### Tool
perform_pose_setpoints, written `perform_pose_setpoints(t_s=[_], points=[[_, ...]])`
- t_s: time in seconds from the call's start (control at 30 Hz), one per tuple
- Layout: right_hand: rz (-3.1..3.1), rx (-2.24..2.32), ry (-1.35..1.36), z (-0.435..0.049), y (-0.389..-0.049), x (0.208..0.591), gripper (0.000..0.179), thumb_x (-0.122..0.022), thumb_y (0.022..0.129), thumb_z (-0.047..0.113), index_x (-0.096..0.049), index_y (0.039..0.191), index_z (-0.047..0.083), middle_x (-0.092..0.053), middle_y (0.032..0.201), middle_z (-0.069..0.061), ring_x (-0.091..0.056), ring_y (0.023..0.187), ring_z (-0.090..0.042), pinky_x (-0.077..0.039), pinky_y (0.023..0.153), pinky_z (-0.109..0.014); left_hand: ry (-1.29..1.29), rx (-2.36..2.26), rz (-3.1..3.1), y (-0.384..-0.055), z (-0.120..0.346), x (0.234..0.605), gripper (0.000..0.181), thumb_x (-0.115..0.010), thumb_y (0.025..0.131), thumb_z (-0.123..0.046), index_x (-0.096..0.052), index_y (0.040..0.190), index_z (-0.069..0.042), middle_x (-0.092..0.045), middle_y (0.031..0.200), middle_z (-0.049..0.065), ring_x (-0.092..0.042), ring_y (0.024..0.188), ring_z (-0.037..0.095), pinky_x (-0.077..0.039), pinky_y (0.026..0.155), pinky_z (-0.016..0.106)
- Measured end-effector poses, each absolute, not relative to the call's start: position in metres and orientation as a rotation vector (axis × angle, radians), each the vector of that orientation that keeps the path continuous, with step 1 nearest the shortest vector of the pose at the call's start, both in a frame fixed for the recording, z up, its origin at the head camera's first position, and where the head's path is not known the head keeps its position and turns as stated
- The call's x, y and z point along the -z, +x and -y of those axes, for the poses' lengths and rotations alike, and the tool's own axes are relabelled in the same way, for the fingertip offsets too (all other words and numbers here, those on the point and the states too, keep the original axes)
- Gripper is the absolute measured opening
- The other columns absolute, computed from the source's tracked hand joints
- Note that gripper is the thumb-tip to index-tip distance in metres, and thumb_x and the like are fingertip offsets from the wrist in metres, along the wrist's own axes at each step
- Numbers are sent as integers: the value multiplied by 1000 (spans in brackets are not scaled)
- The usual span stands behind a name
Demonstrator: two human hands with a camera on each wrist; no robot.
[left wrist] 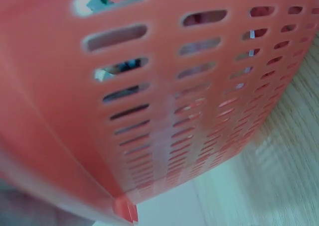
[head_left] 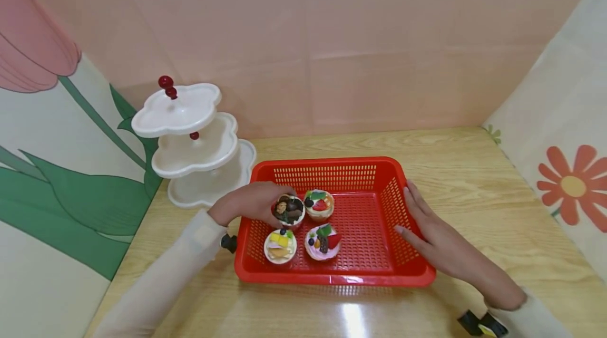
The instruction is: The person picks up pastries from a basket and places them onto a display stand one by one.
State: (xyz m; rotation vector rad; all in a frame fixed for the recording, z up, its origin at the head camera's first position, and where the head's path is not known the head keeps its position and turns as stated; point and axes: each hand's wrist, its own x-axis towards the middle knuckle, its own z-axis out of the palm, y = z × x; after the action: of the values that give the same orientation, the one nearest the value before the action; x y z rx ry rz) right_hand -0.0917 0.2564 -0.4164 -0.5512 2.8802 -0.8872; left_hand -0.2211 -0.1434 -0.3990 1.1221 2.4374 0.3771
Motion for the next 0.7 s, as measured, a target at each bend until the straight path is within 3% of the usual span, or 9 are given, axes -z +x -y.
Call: perform_pose_setpoints(t_s=[0.47, 0.7], points=[[-2884, 906, -554, -256, -92, 417, 83, -55, 105, 36, -4, 162, 5, 11, 170, -4, -26, 145, -53, -48, 95, -64, 1084, -839, -2353, -228, 161, 396, 73, -89, 78, -38, -54, 138, -18, -65, 124, -7, -60, 114, 12, -51, 100, 35], [-2887, 911, -561, -256, -92, 419, 82, -56, 105, 35, -5, 162, 4, 11, 170, -4, -24, 146, -52, -46, 97, -64, 1014, -1079, -2265, -228, 167, 398, 70, -90, 77, -34, -55, 138, -24, -64, 127, -8, -59, 118, 15, -51, 101, 38]])
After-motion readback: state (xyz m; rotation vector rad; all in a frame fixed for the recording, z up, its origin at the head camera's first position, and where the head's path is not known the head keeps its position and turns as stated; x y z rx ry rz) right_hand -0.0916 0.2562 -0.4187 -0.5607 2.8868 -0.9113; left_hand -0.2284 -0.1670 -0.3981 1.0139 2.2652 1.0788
